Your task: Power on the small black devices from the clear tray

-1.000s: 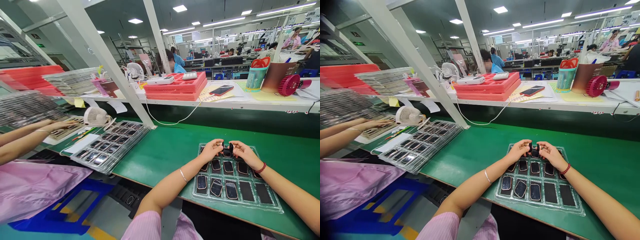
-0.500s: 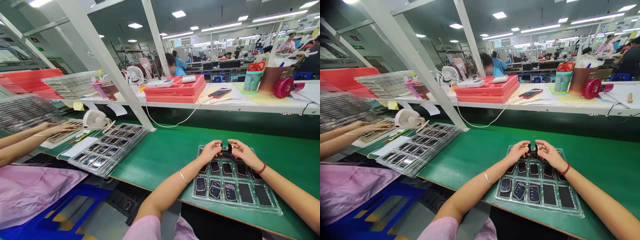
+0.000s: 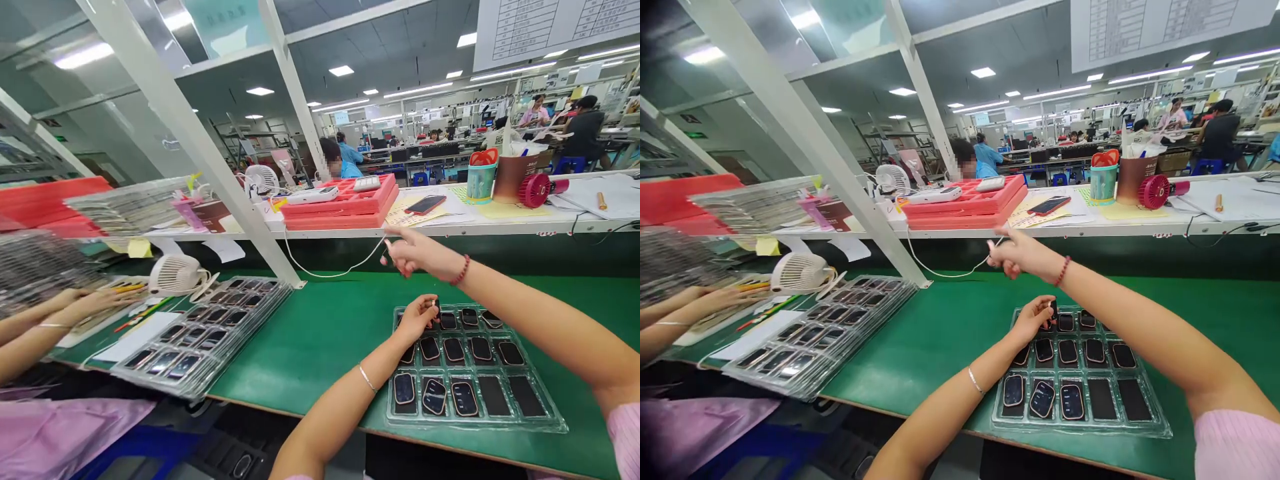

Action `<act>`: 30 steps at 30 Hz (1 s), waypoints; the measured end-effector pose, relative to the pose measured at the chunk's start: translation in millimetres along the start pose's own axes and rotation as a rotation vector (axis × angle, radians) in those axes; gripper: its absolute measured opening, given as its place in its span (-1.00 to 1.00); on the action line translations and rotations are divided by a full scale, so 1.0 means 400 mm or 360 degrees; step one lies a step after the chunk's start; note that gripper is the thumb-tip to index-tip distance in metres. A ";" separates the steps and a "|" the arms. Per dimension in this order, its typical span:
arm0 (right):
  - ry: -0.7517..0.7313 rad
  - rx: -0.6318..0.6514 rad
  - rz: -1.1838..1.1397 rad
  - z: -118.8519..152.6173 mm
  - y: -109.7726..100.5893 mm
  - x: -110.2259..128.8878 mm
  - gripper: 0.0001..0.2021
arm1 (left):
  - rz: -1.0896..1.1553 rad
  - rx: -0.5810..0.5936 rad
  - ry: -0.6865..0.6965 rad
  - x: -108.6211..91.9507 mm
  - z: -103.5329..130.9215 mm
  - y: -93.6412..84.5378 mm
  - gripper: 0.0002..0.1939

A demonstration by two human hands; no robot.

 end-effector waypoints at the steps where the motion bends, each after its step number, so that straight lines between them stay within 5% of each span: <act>1: 0.0059 -0.0010 -0.0018 0.053 -0.013 -0.037 -0.27 | 0.0001 -0.0007 0.0022 -0.003 0.001 0.000 -0.39; 4: 0.0244 -0.0174 0.0039 0.233 -0.089 -0.166 -0.50 | 0.0003 -0.0032 0.0092 -0.014 0.003 -0.001 -0.54; 9: 0.0400 -0.0673 0.0118 0.427 -0.230 -0.312 -0.47 | 0.0020 -0.0095 0.0055 -0.016 0.006 -0.005 -0.50; 19: 0.0194 -0.0591 0.0258 0.448 -0.264 -0.342 -0.56 | -0.0086 0.0147 0.0085 -0.014 0.035 0.042 -0.40; 30: 0.0153 -0.0584 0.0133 0.458 -0.264 -0.352 -0.61 | -0.0086 0.0187 -0.0010 0.002 0.029 0.038 -0.31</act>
Point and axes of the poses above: each hand's wrist, its own z-axis away from the middle knuckle, its own y-axis out of the palm, x = y × z, the point moved 8 cm from there along -z, towards the middle knuckle, and after that the axes turned 13 degrees about -y, right-handed, at the moved point
